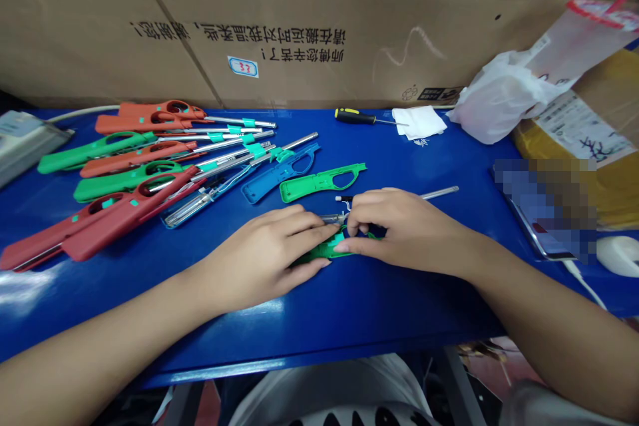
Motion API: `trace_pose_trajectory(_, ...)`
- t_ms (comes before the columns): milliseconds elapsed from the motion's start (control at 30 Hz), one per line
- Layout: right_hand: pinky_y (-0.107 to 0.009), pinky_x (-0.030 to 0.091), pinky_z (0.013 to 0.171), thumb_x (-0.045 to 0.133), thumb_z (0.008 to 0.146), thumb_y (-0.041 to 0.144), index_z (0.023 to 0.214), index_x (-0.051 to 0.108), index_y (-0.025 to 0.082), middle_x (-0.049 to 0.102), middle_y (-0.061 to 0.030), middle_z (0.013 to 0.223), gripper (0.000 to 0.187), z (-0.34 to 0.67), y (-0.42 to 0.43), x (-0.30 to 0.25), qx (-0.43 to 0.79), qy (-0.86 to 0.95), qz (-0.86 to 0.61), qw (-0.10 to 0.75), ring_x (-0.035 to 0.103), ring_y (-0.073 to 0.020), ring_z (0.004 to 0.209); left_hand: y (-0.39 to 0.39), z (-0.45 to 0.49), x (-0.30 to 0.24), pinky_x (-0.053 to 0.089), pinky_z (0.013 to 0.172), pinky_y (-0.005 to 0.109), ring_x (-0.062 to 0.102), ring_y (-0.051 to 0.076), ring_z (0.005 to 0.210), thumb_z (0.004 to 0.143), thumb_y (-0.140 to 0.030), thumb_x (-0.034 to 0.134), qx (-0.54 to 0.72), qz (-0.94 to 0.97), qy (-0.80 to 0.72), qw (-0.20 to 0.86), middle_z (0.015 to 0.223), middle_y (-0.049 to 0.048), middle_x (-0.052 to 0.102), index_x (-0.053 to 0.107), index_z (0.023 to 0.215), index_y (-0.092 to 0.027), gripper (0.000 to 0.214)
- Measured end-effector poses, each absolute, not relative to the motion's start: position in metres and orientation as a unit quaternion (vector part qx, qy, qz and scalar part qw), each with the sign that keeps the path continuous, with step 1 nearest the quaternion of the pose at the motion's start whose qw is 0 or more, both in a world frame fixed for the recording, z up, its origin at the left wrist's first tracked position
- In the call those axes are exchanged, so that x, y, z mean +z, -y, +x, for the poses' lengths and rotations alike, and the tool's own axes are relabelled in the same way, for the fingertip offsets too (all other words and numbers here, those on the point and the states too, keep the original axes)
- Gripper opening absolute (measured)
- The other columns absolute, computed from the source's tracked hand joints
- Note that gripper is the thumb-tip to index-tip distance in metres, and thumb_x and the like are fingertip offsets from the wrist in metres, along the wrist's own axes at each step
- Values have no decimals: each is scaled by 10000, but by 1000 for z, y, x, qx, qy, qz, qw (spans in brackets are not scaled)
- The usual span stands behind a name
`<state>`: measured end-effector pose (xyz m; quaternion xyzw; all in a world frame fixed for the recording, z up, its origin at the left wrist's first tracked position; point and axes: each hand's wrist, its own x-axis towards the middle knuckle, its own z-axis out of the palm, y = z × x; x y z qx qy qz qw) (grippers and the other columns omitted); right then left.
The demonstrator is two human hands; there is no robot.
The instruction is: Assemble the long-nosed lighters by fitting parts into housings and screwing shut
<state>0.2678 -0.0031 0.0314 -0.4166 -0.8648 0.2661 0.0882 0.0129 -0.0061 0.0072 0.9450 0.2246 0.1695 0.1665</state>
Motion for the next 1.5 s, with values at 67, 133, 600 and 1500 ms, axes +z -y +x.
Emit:
trace_pose_trajectory(67,-309,370,683,624,986,451,759,632,199,640,3,793,339,272,1,33,248,845,-454,134,579,-146,757,6,13,7,570,930,390,664,248,1063,1028,-319,590,169,946,-224,160,1204,114,703,613,1364,-142,380)
trace_pose_trajectory(133,-309,383,673,604,994,395,760,621,198,640,-17,794,307,277,-3,34,195,832,-490,172,588,-161,772,6,13,7,573,933,398,663,252,1067,1029,-330,591,170,948,-223,150,1206,112,703,610,1370,-141,391)
trace_pose_trajectory(600,-385,496,900,614,980,266,1077,703,186,675,-91,1068,154,277,-16,12,159,862,-454,162,635,-247,1030,8,16,9,572,891,413,642,248,1049,1061,-302,503,125,959,-215,135,1184,102,661,616,1396,-211,365)
trace_pose_trajectory(1500,-351,400,801,546,1050,311,1028,680,207,757,-54,1018,170,257,9,24,83,904,-340,245,639,-196,930,13,26,10,642,822,253,778,167,884,958,-210,707,387,838,-319,216,1023,58,816,772,1097,-179,156)
